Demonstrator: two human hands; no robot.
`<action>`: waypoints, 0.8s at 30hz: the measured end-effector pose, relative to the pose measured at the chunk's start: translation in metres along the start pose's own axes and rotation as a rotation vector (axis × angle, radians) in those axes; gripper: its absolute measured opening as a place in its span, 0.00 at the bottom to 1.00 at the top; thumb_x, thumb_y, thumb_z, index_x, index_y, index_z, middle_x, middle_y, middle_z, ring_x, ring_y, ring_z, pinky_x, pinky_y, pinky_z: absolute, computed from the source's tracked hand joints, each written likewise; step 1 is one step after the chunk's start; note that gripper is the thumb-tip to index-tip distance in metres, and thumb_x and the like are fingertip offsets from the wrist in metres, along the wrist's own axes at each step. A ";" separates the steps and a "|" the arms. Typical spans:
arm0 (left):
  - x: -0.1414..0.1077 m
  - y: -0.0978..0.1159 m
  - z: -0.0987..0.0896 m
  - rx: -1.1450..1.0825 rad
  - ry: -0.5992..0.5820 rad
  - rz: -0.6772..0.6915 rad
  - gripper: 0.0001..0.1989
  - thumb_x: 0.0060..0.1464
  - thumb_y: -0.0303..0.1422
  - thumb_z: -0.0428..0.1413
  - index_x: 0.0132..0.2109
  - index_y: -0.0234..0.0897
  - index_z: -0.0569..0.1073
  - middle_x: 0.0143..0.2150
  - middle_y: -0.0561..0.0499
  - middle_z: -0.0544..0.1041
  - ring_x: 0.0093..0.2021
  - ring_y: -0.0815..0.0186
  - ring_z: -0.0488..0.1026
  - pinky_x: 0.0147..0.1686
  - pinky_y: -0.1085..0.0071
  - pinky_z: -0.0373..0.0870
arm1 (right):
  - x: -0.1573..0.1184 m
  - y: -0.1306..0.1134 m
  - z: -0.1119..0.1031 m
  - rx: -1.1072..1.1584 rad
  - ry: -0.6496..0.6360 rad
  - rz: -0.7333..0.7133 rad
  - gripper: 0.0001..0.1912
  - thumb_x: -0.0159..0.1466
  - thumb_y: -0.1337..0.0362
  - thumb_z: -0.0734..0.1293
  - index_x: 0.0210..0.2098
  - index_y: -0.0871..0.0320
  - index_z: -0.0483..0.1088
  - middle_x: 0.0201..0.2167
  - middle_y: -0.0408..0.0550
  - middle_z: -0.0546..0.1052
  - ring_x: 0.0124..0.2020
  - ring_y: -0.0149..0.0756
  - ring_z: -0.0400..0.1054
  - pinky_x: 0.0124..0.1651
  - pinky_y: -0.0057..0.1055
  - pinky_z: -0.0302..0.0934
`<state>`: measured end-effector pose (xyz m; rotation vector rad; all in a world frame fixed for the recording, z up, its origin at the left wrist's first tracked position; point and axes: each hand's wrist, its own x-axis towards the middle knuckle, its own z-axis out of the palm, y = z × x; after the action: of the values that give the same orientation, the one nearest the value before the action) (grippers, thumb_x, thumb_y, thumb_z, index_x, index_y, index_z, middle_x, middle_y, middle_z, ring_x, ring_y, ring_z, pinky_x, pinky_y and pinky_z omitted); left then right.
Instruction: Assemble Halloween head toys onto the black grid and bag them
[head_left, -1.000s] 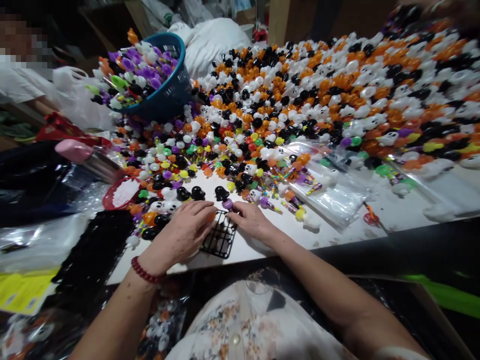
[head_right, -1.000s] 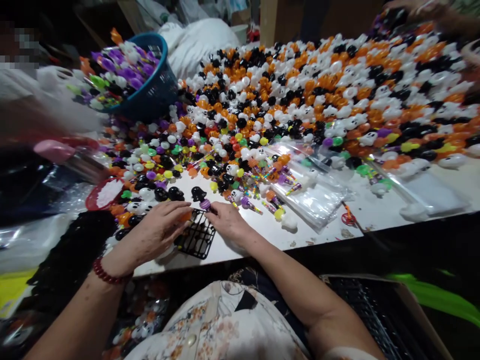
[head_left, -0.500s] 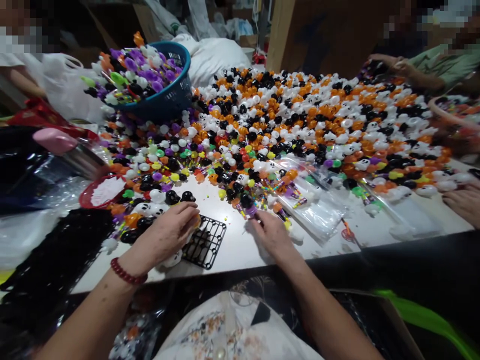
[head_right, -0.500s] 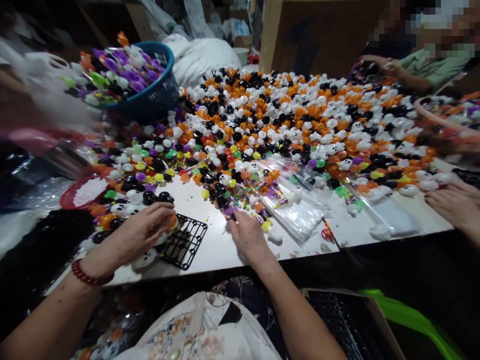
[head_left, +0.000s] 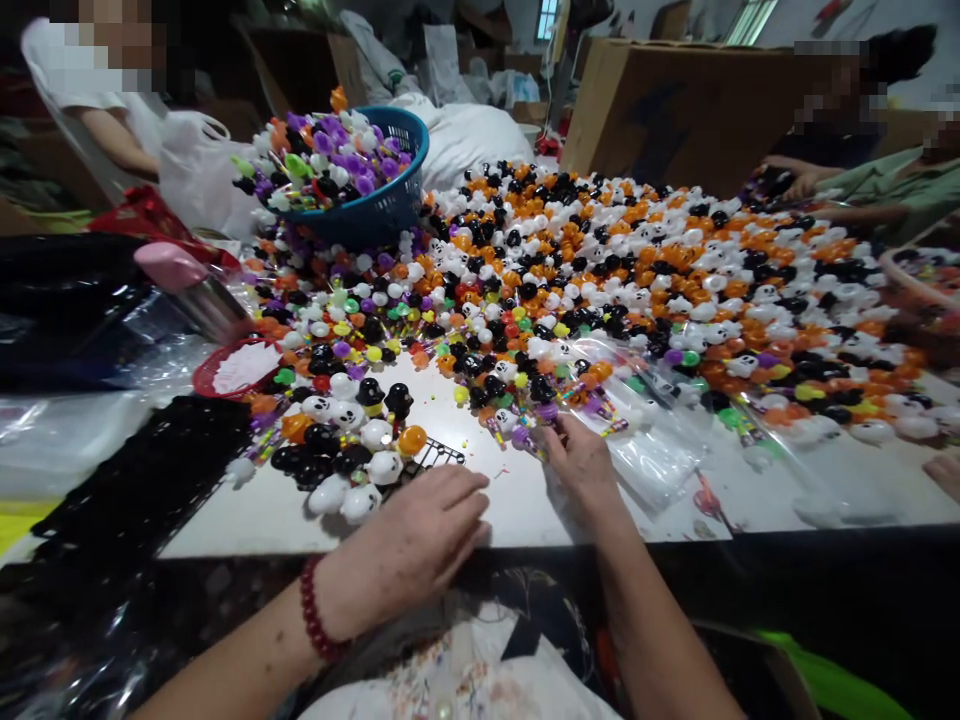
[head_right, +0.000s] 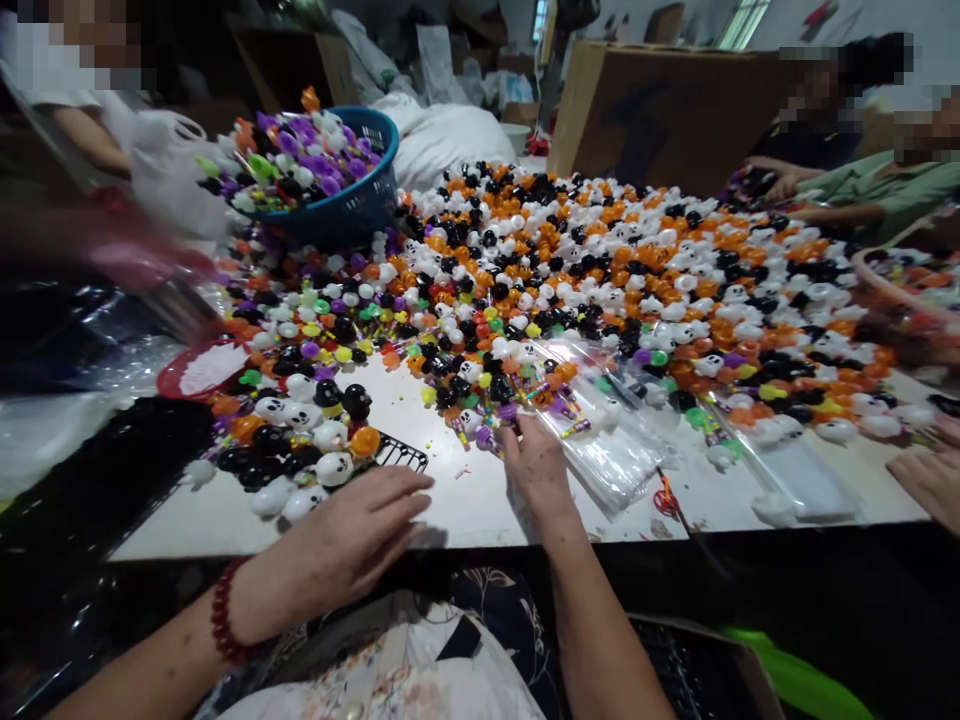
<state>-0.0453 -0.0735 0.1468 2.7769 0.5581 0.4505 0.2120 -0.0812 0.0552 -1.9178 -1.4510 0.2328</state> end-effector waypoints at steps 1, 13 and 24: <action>0.002 0.004 0.012 -0.037 -0.047 0.004 0.09 0.65 0.30 0.47 0.47 0.35 0.70 0.48 0.43 0.75 0.50 0.61 0.71 0.51 0.63 0.71 | -0.001 0.000 -0.001 -0.004 0.006 0.024 0.12 0.65 0.57 0.59 0.32 0.56 0.68 0.25 0.45 0.71 0.27 0.36 0.62 0.33 0.31 0.53; 0.024 -0.007 0.089 0.025 -0.114 -0.080 0.08 0.65 0.29 0.45 0.39 0.35 0.68 0.41 0.45 0.72 0.43 0.62 0.69 0.45 0.64 0.71 | -0.001 0.008 0.008 -0.091 0.144 -0.144 0.19 0.65 0.62 0.59 0.53 0.65 0.65 0.47 0.63 0.71 0.46 0.49 0.66 0.47 0.42 0.64; -0.022 -0.007 0.009 0.235 0.298 -0.179 0.14 0.61 0.25 0.51 0.54 0.32 0.67 0.54 0.40 0.73 0.55 0.57 0.68 0.56 0.56 0.68 | -0.031 0.011 0.021 -0.392 0.019 -0.353 0.06 0.66 0.68 0.61 0.34 0.59 0.68 0.36 0.58 0.70 0.43 0.50 0.64 0.47 0.46 0.63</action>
<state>-0.0640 -0.0781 0.1310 2.8589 0.9769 0.8117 0.1982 -0.1008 0.0248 -1.9030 -1.8963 -0.2513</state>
